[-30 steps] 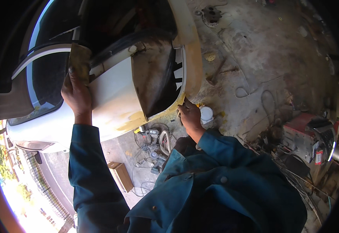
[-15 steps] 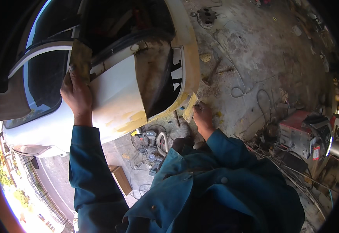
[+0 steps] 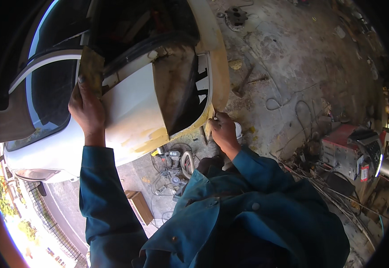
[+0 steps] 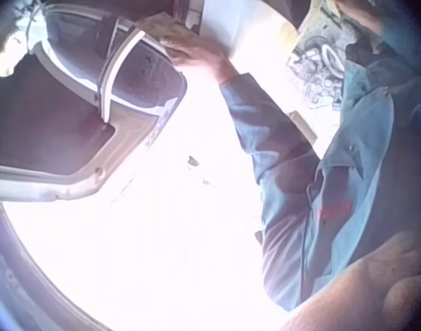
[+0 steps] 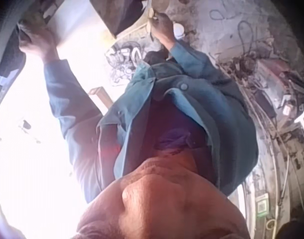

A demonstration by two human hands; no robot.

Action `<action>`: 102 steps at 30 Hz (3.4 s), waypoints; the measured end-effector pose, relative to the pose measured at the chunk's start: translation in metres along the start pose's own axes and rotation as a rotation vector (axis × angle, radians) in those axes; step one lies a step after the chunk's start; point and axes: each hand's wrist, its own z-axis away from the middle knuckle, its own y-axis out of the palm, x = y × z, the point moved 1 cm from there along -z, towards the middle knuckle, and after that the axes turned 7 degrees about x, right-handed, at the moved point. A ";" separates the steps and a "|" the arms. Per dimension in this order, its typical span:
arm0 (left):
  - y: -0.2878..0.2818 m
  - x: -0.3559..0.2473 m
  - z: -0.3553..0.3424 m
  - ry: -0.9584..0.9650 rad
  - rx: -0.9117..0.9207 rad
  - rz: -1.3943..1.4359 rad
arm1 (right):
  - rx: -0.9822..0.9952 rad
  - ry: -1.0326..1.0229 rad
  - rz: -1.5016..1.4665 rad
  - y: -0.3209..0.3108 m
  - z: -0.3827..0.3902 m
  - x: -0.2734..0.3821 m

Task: The person applies yellow body filler to the rear quarter panel of a white car using a small putty knife, spreading it evenly over the surface. The person repeatedly scoops filler from a larger putty knife and smooths it onto the panel.

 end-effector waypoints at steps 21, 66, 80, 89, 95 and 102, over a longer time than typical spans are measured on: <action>0.003 -0.001 0.001 0.014 -0.009 0.051 | -0.015 0.013 0.017 0.011 0.015 -0.023; 0.004 0.003 0.000 0.021 -0.016 0.031 | 0.065 0.528 -0.673 -0.002 -0.009 -0.006; 0.001 0.002 -0.001 0.026 0.003 0.000 | 0.052 0.670 -0.717 -0.018 0.012 -0.043; 0.003 -0.001 0.001 -0.006 -0.005 0.029 | 0.090 0.601 -0.827 -0.013 -0.006 -0.011; -0.005 0.002 -0.001 0.016 -0.022 -0.003 | 0.021 0.408 -0.840 -0.059 -0.022 0.018; 0.000 0.004 0.000 0.015 -0.023 0.052 | 0.177 0.437 -0.561 -0.042 0.014 -0.012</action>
